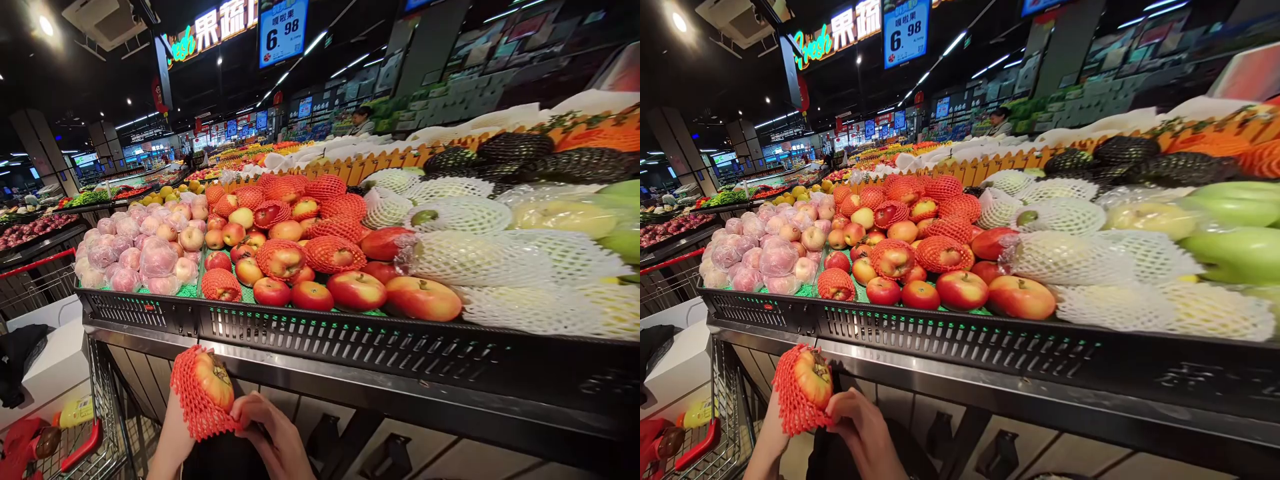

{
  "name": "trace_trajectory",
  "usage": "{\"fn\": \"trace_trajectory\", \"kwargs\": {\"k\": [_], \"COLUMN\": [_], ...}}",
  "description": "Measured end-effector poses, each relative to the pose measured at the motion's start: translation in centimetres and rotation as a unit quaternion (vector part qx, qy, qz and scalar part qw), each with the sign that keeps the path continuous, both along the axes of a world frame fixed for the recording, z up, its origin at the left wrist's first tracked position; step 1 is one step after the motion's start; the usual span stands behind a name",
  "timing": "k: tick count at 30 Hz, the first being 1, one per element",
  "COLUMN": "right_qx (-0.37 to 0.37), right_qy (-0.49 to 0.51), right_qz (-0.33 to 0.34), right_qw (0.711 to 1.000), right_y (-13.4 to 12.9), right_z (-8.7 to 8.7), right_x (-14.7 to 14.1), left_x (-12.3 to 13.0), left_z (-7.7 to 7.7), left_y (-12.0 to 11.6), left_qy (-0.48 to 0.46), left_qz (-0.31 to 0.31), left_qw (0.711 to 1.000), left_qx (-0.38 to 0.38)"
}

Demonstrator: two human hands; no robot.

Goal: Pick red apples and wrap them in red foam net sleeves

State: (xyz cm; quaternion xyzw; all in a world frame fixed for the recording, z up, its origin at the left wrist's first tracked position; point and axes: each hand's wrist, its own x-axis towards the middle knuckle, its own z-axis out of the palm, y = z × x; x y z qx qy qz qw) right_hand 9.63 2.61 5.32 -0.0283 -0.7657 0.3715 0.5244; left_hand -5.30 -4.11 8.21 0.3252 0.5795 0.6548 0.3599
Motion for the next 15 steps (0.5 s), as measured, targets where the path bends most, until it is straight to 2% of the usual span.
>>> {"fn": "trace_trajectory", "kwargs": {"k": [2,4,5,9,12,15], "right_qx": [-0.023,-0.038,-0.038,-0.021,-0.038,-0.114], "right_qy": [-0.002,0.013,0.021,0.051,0.053,0.092], "right_qz": [0.023,0.024,0.015,-0.057,-0.081,-0.108], "right_qw": [0.999,0.999,0.999,0.997,0.995,0.983], "right_y": [0.4,0.7,0.7,0.8,0.8,0.4], "right_z": [0.0,0.1,0.2,0.4,-0.1,-2.2], "right_x": [0.3,0.4,0.4,0.3,-0.5,-2.2], "left_x": [0.0,0.0,0.0,-0.3,-0.2,0.0], "left_z": [0.4,0.5,0.5,-0.4,-1.5,-2.7], "left_y": [-0.7,-0.8,-0.6,1.5,2.8,2.8], "left_qy": [0.088,0.095,0.086,-0.076,-0.212,-0.222], "left_qz": [-0.015,-0.001,0.006,-0.016,-0.005,0.011], "left_qw": [0.995,0.991,0.993,0.997,0.977,0.972], "left_qx": [-0.052,-0.091,-0.085,0.004,0.004,0.069]}}
